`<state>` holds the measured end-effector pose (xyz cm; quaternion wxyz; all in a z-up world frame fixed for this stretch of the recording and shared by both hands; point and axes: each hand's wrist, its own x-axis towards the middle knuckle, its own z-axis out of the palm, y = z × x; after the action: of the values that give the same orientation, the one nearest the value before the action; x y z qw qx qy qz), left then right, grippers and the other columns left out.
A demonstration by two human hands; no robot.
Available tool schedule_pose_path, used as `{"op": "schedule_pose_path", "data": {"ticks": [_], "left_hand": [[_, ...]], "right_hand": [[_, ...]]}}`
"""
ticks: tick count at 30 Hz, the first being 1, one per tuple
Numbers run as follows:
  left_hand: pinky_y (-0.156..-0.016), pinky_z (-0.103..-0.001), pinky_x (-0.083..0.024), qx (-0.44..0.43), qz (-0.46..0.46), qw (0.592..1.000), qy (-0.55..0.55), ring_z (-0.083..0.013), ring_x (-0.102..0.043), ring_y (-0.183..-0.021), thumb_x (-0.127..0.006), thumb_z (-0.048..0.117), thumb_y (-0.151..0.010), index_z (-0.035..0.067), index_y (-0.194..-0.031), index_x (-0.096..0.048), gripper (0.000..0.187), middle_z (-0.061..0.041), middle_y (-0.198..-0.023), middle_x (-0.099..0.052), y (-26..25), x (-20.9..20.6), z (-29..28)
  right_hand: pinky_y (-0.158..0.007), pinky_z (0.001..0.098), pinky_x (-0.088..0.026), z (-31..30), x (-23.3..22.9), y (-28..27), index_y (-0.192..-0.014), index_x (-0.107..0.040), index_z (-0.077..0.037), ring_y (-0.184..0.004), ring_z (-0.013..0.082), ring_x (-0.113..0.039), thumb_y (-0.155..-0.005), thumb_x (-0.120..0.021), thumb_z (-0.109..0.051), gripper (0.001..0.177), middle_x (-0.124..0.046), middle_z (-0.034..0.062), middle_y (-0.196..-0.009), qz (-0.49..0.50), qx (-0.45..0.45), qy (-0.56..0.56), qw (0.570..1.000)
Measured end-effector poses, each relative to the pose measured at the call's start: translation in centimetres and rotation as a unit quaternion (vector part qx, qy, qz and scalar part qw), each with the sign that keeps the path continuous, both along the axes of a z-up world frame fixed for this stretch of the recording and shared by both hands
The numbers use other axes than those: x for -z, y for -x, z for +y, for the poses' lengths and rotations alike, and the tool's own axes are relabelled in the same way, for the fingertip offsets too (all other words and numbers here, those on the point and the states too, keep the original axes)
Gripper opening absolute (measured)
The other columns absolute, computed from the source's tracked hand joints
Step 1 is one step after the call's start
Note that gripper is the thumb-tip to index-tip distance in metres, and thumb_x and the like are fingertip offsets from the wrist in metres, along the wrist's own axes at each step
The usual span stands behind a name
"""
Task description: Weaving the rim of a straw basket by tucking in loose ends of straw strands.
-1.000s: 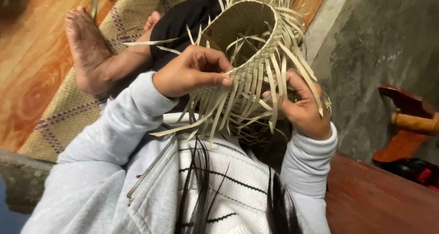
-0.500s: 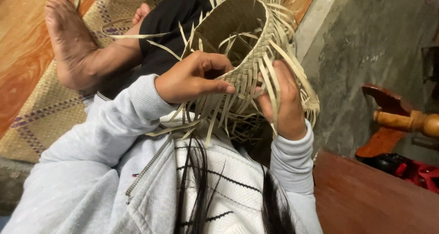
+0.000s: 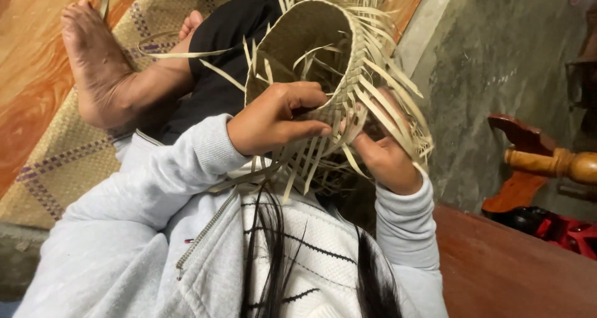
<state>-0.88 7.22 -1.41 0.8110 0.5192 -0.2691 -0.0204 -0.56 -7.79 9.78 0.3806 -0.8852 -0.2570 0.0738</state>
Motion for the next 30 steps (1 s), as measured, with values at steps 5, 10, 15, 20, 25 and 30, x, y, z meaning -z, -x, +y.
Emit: {"op": "schedule_pose_path", "data": {"ticks": [5,10,15,20,25,30], "left_hand": [[-0.054,-0.026,-0.038,-0.007,0.042,0.999,0.007,-0.0122,-0.044,-0.057,-0.071,0.012,-0.072,0.003,-0.069,-0.059,0.016,-0.005,-0.059,-0.047,0.0,-0.5,-0.2],[-0.049,-0.024,-0.035,-0.026,0.075,0.997,-0.002,-0.0096,-0.04,-0.053,-0.071,0.014,-0.073,0.003,-0.063,-0.057,0.02,-0.003,-0.052,-0.044,-0.3,0.3,-0.4],[-0.047,-0.022,-0.032,-0.042,0.131,0.99,0.012,-0.0071,-0.037,-0.049,-0.069,0.018,-0.076,0.005,-0.06,-0.059,0.023,-0.001,-0.049,-0.043,-0.5,1.0,-0.7],[-0.045,-0.02,-0.028,-0.022,0.186,0.982,0.032,-0.0061,-0.032,-0.046,-0.062,0.019,-0.081,0.005,-0.058,-0.057,0.027,0.0,-0.046,-0.04,-0.4,0.6,-0.2],[-0.041,-0.019,-0.022,0.052,0.242,0.969,0.009,-0.0038,-0.027,-0.041,-0.055,0.022,-0.084,0.008,-0.054,-0.053,0.033,0.005,-0.041,-0.033,-0.1,0.5,0.3],[-0.046,-0.021,-0.034,-0.015,0.125,0.991,-0.032,-0.0089,-0.041,-0.049,-0.069,0.014,-0.075,0.001,-0.07,-0.061,0.016,-0.004,-0.048,-0.046,0.1,0.4,0.5]], "right_hand": [[-0.065,0.0296,-0.042,-1.7,0.8,0.3,-0.076,-0.053,0.005,-0.06,0.0145,-0.045,-0.075,-0.066,0.005,0.013,-0.048,0.01,-0.064,-0.031,0.059,-0.013,0.998],[-0.061,0.0304,-0.043,-2.0,2.3,-0.8,-0.077,-0.052,0.002,-0.052,0.0163,-0.04,-0.081,-0.059,0.005,0.009,-0.046,0.0082,-0.061,-0.043,0.049,0.004,0.998],[-0.053,0.027,-0.036,-2.3,3.1,-1.3,-0.073,-0.047,0.0,-0.048,0.0164,-0.041,-0.082,-0.06,0.001,0.016,-0.042,0.0113,-0.055,-0.089,0.06,0.024,0.994],[-0.057,0.0235,-0.04,-3.9,4.8,-1.6,-0.075,-0.051,0.0,-0.053,0.0107,-0.043,-0.082,-0.06,0.002,0.011,-0.049,0.0079,-0.057,-0.034,0.093,-0.022,0.995],[-0.071,0.0219,-0.043,-3.4,3.7,-0.3,-0.082,-0.053,-0.002,-0.068,0.0038,-0.044,-0.078,-0.066,-0.002,0.013,-0.054,0.0023,-0.063,0.07,0.114,-0.051,0.99],[-0.068,0.0214,-0.042,-3.3,2.8,-0.6,-0.084,-0.055,-0.003,-0.065,0.0058,-0.045,-0.083,-0.061,-0.008,0.009,-0.051,0.0022,-0.065,0.121,0.117,-0.079,0.982]]}}
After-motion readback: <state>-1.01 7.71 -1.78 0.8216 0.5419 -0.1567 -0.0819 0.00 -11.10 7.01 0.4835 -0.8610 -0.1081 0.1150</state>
